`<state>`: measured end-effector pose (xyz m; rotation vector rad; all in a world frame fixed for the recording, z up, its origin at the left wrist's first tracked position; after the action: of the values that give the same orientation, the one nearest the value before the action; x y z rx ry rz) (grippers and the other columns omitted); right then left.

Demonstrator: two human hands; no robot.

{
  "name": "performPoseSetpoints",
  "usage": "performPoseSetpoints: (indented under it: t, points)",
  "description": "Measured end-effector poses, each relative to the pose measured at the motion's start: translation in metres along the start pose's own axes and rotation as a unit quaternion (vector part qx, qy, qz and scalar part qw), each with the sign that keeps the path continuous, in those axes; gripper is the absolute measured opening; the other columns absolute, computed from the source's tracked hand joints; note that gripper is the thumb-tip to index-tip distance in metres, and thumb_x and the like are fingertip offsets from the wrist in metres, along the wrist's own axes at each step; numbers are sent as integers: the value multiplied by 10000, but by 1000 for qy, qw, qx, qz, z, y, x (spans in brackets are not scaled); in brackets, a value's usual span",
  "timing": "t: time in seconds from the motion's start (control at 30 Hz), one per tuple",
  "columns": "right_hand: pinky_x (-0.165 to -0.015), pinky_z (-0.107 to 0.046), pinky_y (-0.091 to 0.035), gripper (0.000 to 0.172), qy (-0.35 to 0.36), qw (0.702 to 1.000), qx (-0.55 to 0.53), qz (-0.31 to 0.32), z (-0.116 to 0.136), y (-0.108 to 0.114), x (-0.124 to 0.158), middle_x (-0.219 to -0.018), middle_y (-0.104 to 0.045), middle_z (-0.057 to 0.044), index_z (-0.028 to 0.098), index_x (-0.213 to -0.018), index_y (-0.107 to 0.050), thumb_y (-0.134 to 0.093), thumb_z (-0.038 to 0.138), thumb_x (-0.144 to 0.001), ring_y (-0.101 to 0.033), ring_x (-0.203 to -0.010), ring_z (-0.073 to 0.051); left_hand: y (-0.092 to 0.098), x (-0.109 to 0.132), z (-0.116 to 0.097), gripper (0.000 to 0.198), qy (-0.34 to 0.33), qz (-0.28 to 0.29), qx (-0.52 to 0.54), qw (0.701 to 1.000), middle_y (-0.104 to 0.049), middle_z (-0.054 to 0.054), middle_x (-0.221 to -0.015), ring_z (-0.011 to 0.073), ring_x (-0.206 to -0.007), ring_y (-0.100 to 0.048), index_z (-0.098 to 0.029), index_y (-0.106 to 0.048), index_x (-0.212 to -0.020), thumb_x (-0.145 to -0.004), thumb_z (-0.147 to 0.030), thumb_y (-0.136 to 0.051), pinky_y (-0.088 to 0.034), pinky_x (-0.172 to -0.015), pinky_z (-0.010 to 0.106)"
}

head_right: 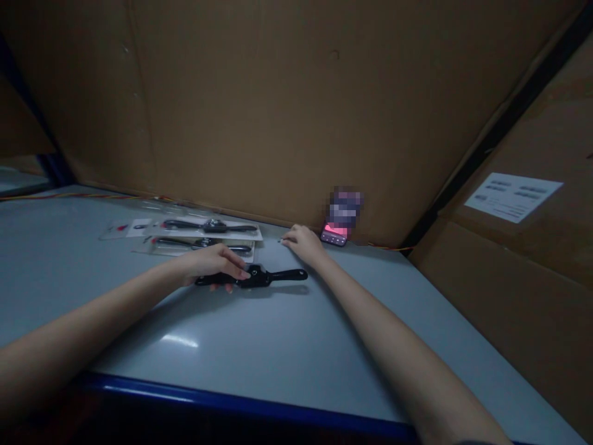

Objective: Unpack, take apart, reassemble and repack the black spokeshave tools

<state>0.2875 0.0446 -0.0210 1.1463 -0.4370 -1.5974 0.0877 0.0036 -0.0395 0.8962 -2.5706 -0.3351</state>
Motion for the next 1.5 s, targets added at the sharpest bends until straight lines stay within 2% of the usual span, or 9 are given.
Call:
performPoseSetpoints:
  t: [0.23,0.33,0.47,0.7,0.83,1.03,1.17,1.27,1.5]
  points:
    - [-608,-276,-480,353,-39,994,-86,-47,34,18,22,-749,-679,-79,149,-813,-622,-389,409,-869,-636,-641,-153,12,-2,-2,119,-1,-93,9,996,-618,15,-631,113,-512,-575,-130,-666,-718,-648,-226,-654,-359,-380,179]
    - [-559,-260,-466,303,-37,983,-175,-34,70,20,46,-654,-661,-52,154,-727,-603,-497,425,-810,-624,-574,-147,11,-3,-2,89,-2,-117,7,993,-618,14,-618,118,-522,-578,-129,-651,-700,-672,-212,-633,-401,-408,192]
    - [-515,-229,-388,272,-2,991,-129,18,110,9,70,-559,-597,-1,164,-609,-571,-504,336,-808,-553,-511,-115,5,-2,-4,110,-19,-100,35,994,-627,19,-645,114,-539,-583,-130,-645,-716,-680,-233,-642,-411,-420,190]
    - [-504,-222,-272,300,6,999,-33,-23,108,8,73,-513,-471,31,174,-566,-498,-453,309,-830,-433,-511,-102,0,-1,-3,204,-8,-83,65,994,-651,44,-770,102,-537,-593,-118,-645,-794,-652,-259,-680,-384,-384,176]
    - [-525,-225,-265,300,23,999,-5,-25,114,8,74,-535,-446,31,180,-560,-460,-437,294,-837,-426,-536,-104,-1,-1,-7,185,-20,-82,54,995,-636,27,-705,101,-528,-584,-116,-645,-795,-669,-251,-662,-381,-371,169]
    - [-505,-235,-257,311,-20,998,44,-47,113,10,74,-499,-462,19,188,-532,-456,-448,308,-819,-436,-518,-115,-2,0,-12,119,-44,-115,-19,992,-588,-6,-567,117,-510,-579,-137,-614,-684,-702,-254,-608,-396,-375,172]
    - [-436,-221,-284,324,-100,993,-66,-25,98,1,74,-458,-507,11,190,-542,-499,-457,366,-810,-466,-437,-113,-2,2,-15,161,-95,-149,-96,980,-577,-1,-538,120,-469,-551,-145,-627,-696,-736,-282,-552,-357,-355,177]
    - [-333,-201,-261,311,-193,945,-263,25,90,-15,79,-433,-531,16,177,-621,-526,-463,420,-805,-444,-320,-96,3,9,-24,224,-145,-195,-168,955,-587,9,-530,113,-437,-516,-153,-654,-708,-769,-319,-516,-334,-387,193]
    - [-414,-142,-369,161,-318,725,-609,43,104,-37,90,-547,-577,3,126,-736,-600,-501,215,-827,-460,-408,-36,4,40,-59,222,-294,-287,-293,863,-679,73,-792,173,-706,-608,-170,-687,-863,-810,-216,-476,-403,-625,242]
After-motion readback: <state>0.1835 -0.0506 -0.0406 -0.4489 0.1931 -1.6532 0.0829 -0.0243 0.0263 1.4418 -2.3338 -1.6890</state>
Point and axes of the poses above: each hand's wrist, its own x-axis away from the middle knuckle, its own y-axis out of the back of the hand, z = x × y, the point moved 8 cm from there along -x, towards the middle knuckle
